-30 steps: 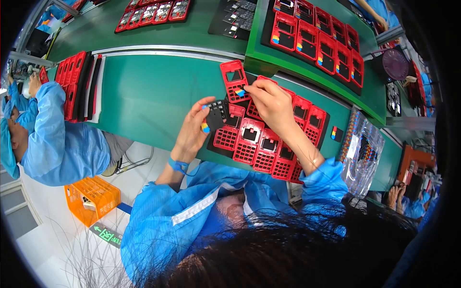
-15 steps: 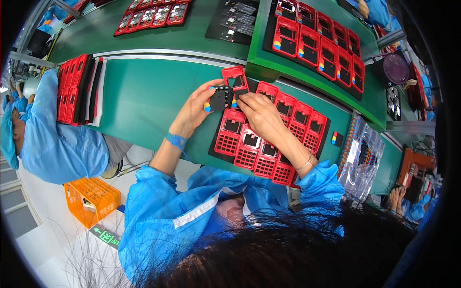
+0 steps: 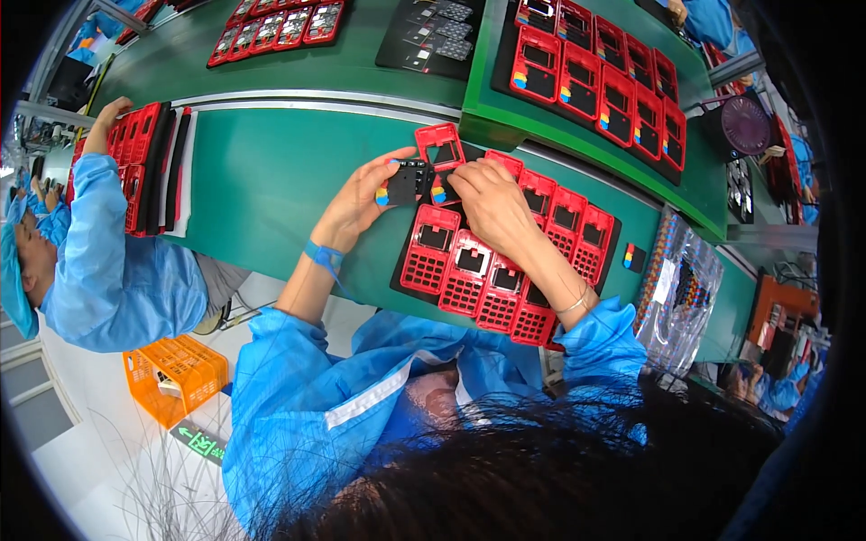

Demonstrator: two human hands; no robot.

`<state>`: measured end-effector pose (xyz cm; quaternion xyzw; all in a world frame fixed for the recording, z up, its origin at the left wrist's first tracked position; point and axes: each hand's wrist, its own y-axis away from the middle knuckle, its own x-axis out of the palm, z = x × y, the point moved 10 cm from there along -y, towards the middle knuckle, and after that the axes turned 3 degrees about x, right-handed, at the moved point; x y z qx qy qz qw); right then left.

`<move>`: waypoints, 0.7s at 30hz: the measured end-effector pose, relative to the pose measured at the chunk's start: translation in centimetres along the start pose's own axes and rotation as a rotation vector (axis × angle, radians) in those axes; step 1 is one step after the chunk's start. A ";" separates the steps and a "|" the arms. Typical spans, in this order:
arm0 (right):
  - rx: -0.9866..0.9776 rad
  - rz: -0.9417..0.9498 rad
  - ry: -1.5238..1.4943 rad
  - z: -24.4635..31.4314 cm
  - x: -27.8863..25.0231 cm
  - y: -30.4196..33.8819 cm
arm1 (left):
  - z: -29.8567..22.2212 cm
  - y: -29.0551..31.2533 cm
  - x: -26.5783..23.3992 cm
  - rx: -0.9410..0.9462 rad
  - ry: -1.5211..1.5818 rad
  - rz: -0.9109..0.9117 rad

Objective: The person assembles keypad buttons and electronic components into red plastic casings by hand on an industrial assembly line.

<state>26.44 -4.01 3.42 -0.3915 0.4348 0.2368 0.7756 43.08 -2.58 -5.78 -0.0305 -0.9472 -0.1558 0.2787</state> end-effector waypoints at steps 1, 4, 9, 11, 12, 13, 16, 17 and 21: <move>0.000 -0.001 0.000 0.0 0.3 -0.1 | -0.1 0.1 -0.1 0.020 0.014 -0.003; -0.029 0.006 0.037 -0.4 0.5 0.1 | -0.9 1.5 0.2 0.102 0.012 -0.107; 0.168 -0.133 -0.427 0.3 -4.2 -1.4 | -1.0 3.9 3.1 0.179 0.003 -0.147; 0.006 -0.099 -0.345 3.7 -4.8 -1.6 | -0.2 4.2 4.0 0.178 -0.010 -0.137; -0.011 -0.063 -0.305 4.3 -4.0 -1.3 | 0.3 4.3 4.1 0.192 0.022 -0.149; -0.027 -0.027 -0.265 4.7 -3.2 -1.0 | 0.6 4.4 4.3 0.205 0.054 -0.160; -0.061 -0.078 -0.245 5.0 -4.1 -0.1 | 1.0 4.3 4.8 0.191 0.147 -0.164; -0.056 -0.076 -0.243 4.9 -4.3 0.4 | 1.5 4.3 5.0 0.147 0.225 -0.161; 0.427 -0.178 -0.400 -1.9 -7.0 2.8 | 0.7 4.7 5.5 0.212 0.251 -0.155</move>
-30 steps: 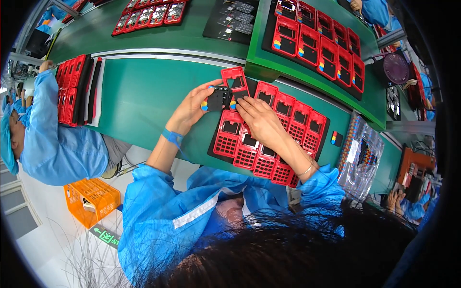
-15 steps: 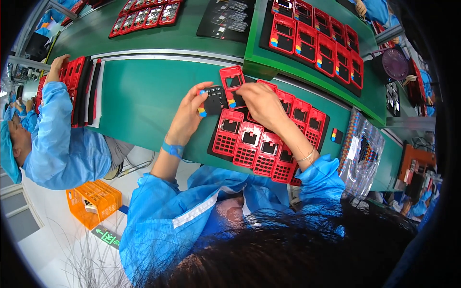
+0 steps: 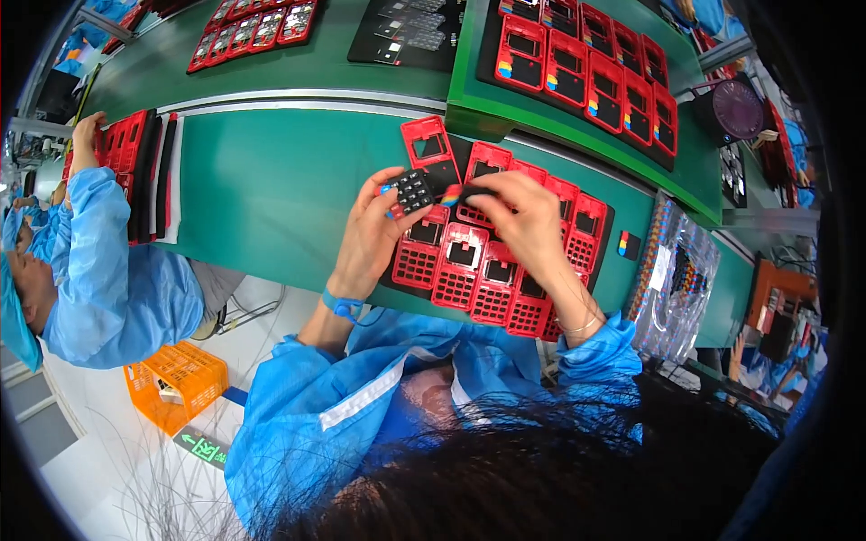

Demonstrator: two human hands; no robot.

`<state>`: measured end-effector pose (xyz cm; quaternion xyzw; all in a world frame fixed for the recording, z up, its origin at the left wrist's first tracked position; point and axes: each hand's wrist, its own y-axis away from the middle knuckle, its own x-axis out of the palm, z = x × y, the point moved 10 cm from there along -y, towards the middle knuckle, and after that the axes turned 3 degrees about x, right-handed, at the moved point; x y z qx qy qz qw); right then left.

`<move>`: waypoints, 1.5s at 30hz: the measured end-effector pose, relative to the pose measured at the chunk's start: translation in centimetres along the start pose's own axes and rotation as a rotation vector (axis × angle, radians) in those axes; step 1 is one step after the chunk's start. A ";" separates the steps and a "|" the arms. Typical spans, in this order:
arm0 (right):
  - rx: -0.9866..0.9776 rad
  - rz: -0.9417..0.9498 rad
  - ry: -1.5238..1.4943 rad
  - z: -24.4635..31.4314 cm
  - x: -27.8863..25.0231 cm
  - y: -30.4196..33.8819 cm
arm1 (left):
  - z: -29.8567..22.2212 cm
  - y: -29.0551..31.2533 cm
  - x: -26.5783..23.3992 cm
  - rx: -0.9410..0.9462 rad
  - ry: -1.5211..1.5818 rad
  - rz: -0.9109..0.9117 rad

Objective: The person assembles keypad buttons and electronic components into red plastic casings by hand on an industrial assembly line.

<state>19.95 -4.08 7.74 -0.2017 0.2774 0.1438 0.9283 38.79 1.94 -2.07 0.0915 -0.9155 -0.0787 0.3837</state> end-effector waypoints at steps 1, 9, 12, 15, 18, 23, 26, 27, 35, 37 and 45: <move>0.056 -0.007 0.043 -1.9 -0.6 0.3 | 0.0 0.2 -0.7 0.011 -0.040 -0.018; 0.109 0.033 0.152 -5.2 0.8 2.6 | 0.4 0.8 -1.6 0.008 -0.039 -0.078; 0.029 -0.010 0.325 -4.9 0.6 2.9 | 0.4 1.0 -1.5 0.003 -0.037 -0.070; -0.040 -0.028 0.417 -4.0 0.7 3.0 | 0.4 1.1 -1.3 0.001 -0.048 -0.069; -0.117 -0.070 0.426 -3.0 0.4 3.4 | 0.4 1.3 -1.4 0.002 -0.045 -0.069; -0.325 0.067 0.446 -1.4 2.8 5.1 | 0.8 1.4 -1.1 -0.026 -0.055 -0.055; -0.322 0.073 0.454 -0.2 2.3 4.9 | 1.0 1.8 -0.2 -0.040 -0.059 -0.037; -0.320 0.072 0.454 -0.5 2.4 5.1 | 1.1 1.9 0.0 -0.042 -0.060 -0.036; -0.272 0.166 0.382 -1.8 2.2 4.3 | 3.0 2.3 2.6 -0.091 -0.023 0.084; -0.228 0.142 0.287 -1.6 1.2 3.7 | 3.5 2.5 3.5 -0.104 -0.037 0.099; -0.393 0.096 0.309 4.3 1.0 5.5 | 5.5 3.3 4.5 -0.167 -0.021 0.132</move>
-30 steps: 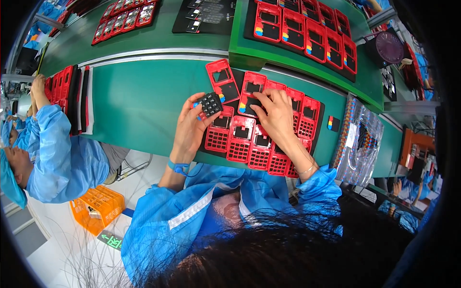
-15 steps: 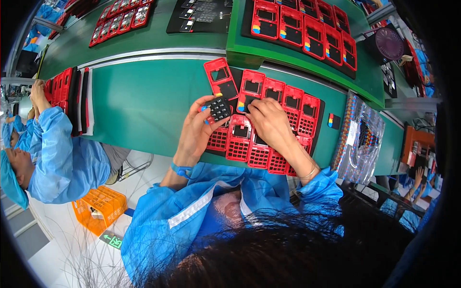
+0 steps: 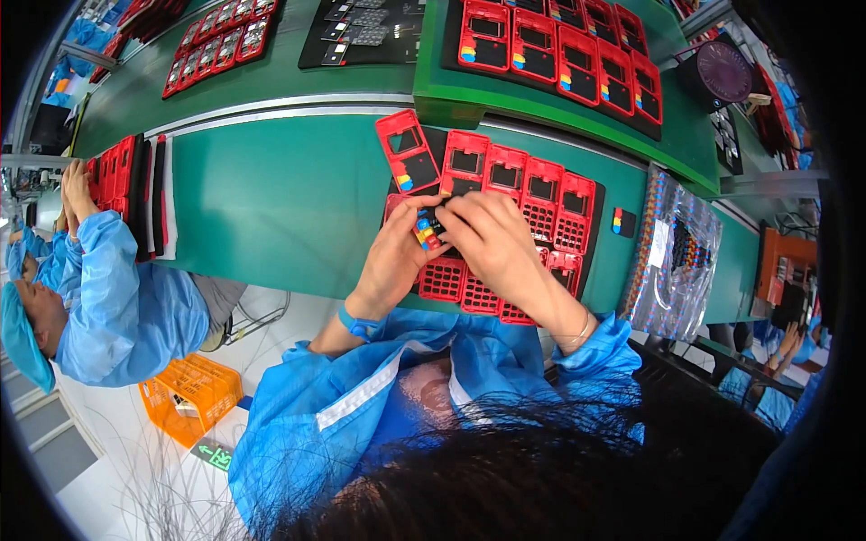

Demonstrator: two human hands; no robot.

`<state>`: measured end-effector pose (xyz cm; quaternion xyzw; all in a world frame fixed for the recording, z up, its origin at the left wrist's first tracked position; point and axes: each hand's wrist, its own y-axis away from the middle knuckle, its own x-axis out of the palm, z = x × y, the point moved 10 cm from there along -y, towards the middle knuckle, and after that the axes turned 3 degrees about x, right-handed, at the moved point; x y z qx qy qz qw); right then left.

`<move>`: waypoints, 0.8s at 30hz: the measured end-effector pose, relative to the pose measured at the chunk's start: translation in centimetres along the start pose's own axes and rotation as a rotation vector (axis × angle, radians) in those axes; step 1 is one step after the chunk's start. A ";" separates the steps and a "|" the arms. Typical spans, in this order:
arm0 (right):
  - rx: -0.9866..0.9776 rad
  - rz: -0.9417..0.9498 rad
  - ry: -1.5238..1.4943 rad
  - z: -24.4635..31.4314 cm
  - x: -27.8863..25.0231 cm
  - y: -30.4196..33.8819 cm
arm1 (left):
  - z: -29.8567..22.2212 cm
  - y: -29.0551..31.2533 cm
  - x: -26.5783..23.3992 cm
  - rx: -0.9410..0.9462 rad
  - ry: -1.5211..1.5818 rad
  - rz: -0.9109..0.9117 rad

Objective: The person assembles keypad buttons and electronic components into red plastic casings by hand on an industrial assembly line.

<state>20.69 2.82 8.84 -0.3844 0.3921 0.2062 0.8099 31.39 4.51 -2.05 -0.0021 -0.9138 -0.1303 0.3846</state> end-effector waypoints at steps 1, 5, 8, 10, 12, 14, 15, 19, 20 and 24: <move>-0.028 -0.004 0.048 0.6 -0.1 0.4 | 0.2 0.0 -0.2 -0.003 0.001 0.002; 0.044 -0.011 0.021 1.3 -0.3 2.4 | 1.7 0.7 0.5 -0.126 0.147 0.073; 0.097 -0.099 -0.108 1.0 -1.2 3.2 | 1.7 0.7 -0.1 -0.129 0.016 0.005; 0.216 -0.215 -0.264 0.1 -3.1 4.0 | 1.7 0.5 -0.4 -0.106 0.016 0.012; 0.332 -0.248 -0.303 -2.2 -3.9 5.1 | 1.7 0.4 -0.7 -0.077 0.003 0.015; 0.466 -0.263 -0.401 -4.2 -4.3 5.5 | 1.8 0.3 0.2 -0.074 0.012 0.039; 0.470 -0.264 -0.399 -4.1 -4.3 5.6 | 1.6 0.3 1.0 -0.070 0.020 0.064; 0.370 -0.154 -0.298 -2.7 -2.3 4.7 | 3.7 1.1 1.8 -0.163 -0.045 0.127; 0.275 -0.161 -0.111 -1.7 -2.7 4.4 | 3.7 0.9 1.8 -0.136 -0.076 0.117; 0.219 -0.259 0.001 -1.0 -2.9 5.4 | 4.0 0.8 1.8 -0.146 0.103 0.118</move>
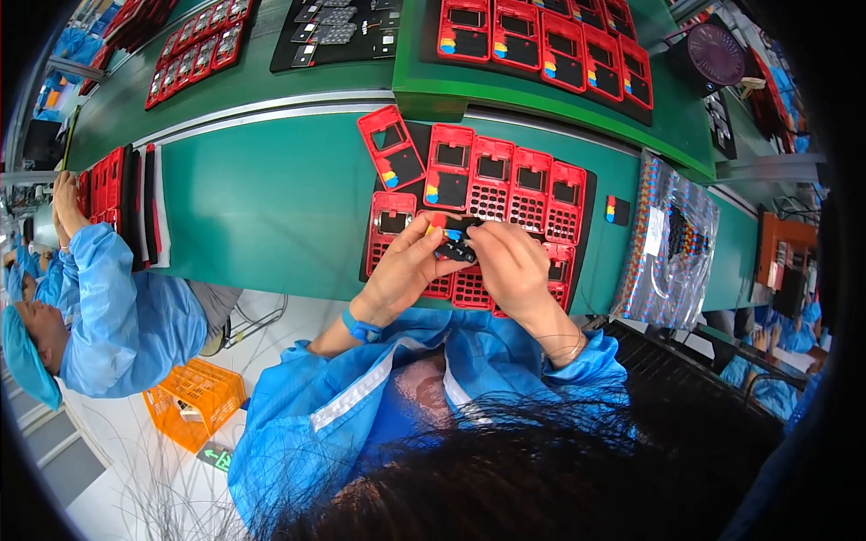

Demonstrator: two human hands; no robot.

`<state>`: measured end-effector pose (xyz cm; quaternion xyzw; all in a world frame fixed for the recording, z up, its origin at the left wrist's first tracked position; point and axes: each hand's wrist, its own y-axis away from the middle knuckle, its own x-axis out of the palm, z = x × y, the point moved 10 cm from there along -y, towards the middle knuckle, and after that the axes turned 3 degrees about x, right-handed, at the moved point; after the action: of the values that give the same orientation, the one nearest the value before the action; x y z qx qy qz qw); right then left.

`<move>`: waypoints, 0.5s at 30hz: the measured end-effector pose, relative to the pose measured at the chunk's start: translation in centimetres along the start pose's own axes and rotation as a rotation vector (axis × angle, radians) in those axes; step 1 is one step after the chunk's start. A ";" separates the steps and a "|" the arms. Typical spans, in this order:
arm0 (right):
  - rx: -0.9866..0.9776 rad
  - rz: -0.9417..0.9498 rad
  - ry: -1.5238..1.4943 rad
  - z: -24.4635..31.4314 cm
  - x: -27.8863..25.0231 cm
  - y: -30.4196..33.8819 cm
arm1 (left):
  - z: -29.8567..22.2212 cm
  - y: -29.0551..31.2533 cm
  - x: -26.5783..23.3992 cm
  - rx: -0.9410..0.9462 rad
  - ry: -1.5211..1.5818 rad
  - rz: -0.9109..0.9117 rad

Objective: The person assembles keypad buttons and electronic components into red plastic casings by hand on an industrial assembly line.

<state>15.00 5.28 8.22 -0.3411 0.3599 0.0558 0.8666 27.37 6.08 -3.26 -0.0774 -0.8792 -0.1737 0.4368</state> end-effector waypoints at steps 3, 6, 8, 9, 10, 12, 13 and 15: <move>0.303 -0.068 -0.332 -4.0 -1.4 0.3 | 0.1 0.3 -0.4 -0.044 0.058 -0.077; 0.693 -0.102 -0.572 -9.1 -1.1 1.7 | -0.7 0.2 -0.9 0.014 0.046 -0.068; 0.334 -0.136 -0.048 -7.3 -2.9 -0.9 | -1.0 0.4 -1.5 0.026 -0.008 -0.156; 0.336 -0.140 -0.042 -8.1 -2.7 -1.0 | -1.0 0.4 -1.5 0.022 -0.007 -0.150; 0.119 -0.068 0.089 -6.9 -1.6 -1.2 | -1.1 0.5 -1.7 0.026 -0.019 -0.157; -0.145 0.115 0.271 -4.9 1.0 -0.4 | -1.2 0.7 -1.8 0.031 -0.030 -0.166; -0.173 0.193 0.312 -4.6 1.9 0.2 | -1.3 0.8 -1.6 0.037 -0.042 -0.159; -0.189 0.209 0.337 -4.2 2.0 0.4 | -1.4 1.0 -1.8 0.047 -0.053 -0.157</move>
<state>13.83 2.66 4.54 -0.3861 0.5261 0.1209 0.7480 29.74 6.49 -3.66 -0.0024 -0.8976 -0.1848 0.4001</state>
